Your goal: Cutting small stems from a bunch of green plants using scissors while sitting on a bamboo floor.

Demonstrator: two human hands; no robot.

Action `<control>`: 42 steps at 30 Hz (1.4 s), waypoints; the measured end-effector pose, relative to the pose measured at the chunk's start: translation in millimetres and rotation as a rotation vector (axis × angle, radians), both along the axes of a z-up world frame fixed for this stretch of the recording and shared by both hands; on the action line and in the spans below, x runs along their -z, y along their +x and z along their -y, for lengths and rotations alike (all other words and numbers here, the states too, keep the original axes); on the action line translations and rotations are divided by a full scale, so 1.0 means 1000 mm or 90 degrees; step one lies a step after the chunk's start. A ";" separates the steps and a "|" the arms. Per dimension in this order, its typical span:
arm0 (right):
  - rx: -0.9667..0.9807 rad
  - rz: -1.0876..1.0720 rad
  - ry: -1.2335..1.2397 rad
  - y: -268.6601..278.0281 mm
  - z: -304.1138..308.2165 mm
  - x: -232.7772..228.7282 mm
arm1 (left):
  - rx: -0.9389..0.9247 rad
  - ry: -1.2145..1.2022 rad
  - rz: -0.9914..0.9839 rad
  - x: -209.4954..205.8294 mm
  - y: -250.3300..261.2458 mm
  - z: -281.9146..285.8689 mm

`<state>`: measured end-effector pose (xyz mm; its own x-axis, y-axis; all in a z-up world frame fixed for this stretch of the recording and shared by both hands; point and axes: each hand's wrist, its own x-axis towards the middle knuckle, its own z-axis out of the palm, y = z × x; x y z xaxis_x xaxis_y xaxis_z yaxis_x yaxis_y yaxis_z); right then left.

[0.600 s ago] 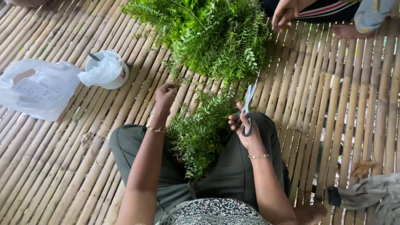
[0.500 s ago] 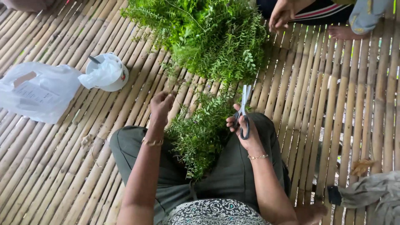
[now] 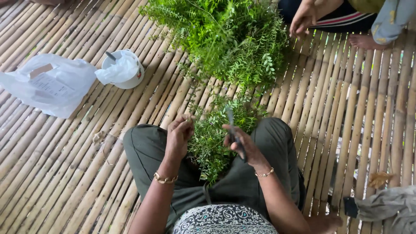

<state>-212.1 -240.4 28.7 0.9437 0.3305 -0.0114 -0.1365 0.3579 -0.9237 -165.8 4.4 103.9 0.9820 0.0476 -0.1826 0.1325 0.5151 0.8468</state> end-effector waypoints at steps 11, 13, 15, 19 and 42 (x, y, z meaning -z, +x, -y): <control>0.028 0.023 -0.057 0.000 0.018 -0.035 | -0.050 0.563 0.220 -0.013 -0.031 -0.009; 0.021 0.022 -0.047 0.002 0.017 -0.038 | -0.077 0.618 0.255 -0.004 -0.031 -0.008; 0.012 0.025 -0.040 0.003 0.019 -0.037 | -0.122 0.696 0.311 0.013 -0.031 -0.009; 0.003 0.018 -0.055 0.003 0.022 -0.030 | -0.134 0.767 0.382 0.022 -0.030 -0.012; -0.075 0.076 0.006 0.002 0.028 -0.020 | 0.076 0.100 -0.014 0.016 -0.051 -0.024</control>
<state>-210.3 -267.9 48.6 0.8929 0.4387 0.1017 -0.0677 0.3541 -0.9328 -217.3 28.5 87.8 0.9783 -0.0392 -0.2036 0.2040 0.3569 0.9116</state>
